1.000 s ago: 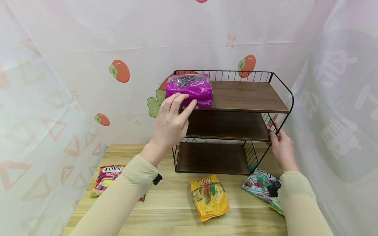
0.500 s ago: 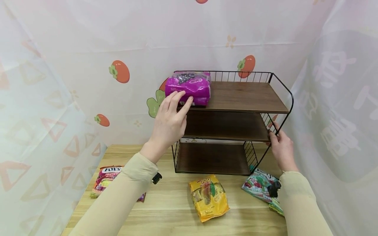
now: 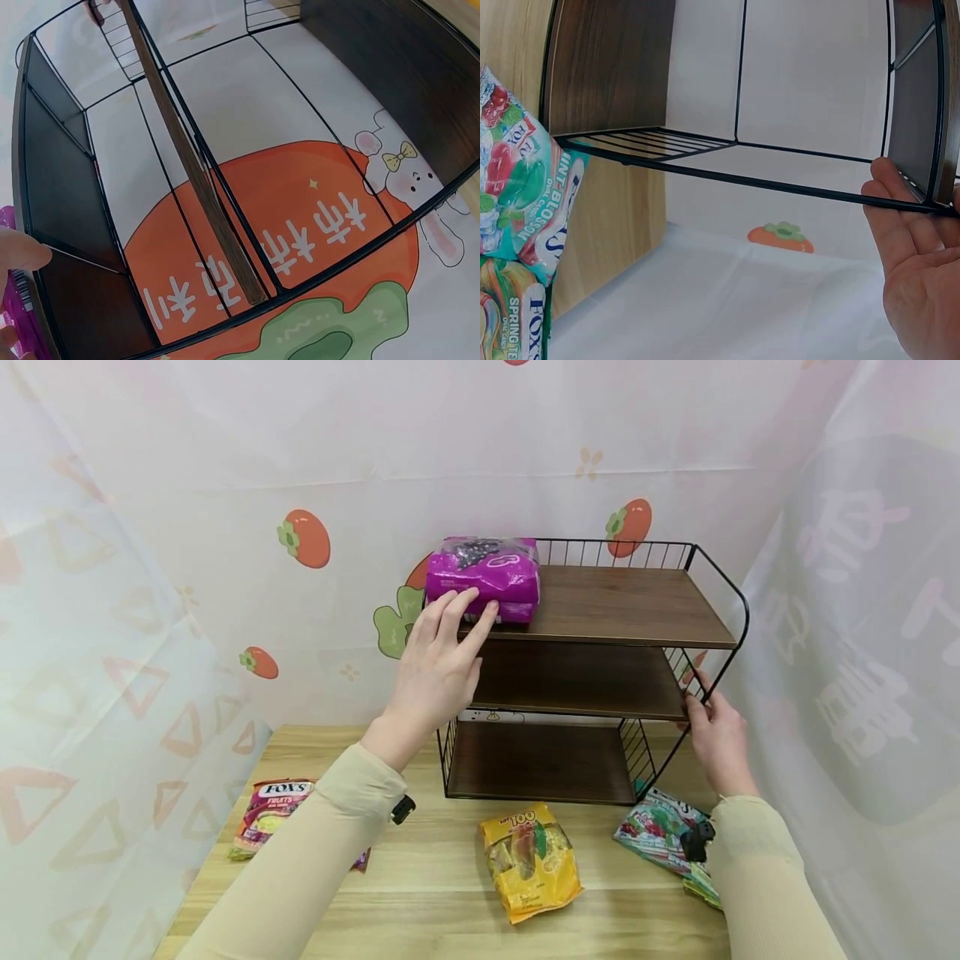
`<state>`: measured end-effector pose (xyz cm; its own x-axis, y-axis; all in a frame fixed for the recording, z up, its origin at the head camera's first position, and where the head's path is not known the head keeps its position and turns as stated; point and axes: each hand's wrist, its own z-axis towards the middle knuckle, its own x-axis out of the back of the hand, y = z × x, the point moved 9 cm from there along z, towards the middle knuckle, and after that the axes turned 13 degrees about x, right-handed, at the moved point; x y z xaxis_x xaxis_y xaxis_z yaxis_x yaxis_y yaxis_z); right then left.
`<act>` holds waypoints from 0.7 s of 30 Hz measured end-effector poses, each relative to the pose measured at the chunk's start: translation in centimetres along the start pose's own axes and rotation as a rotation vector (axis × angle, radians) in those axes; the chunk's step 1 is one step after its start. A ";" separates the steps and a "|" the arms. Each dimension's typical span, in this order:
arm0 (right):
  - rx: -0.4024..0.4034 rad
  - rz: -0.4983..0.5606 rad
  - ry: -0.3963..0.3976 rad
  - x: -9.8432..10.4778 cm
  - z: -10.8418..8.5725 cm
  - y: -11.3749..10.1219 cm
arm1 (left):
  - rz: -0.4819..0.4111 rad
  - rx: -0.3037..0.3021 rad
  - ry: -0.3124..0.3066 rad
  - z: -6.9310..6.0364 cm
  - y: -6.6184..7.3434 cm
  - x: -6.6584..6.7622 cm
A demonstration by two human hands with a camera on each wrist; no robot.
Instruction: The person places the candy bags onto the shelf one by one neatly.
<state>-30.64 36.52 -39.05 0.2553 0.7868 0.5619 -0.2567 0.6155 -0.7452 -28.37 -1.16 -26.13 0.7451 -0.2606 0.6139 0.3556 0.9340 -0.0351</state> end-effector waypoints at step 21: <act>-0.029 -0.089 -0.019 -0.1 0.0 0.5 | -0.033 0.005 -0.016 -0.2 -0.1 0.3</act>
<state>-30.79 36.78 -39.46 0.2578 0.7298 0.6332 -0.2070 0.6818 -0.7016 -28.09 -1.40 -26.15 0.7240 -0.2874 0.6270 0.3771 0.9261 -0.0108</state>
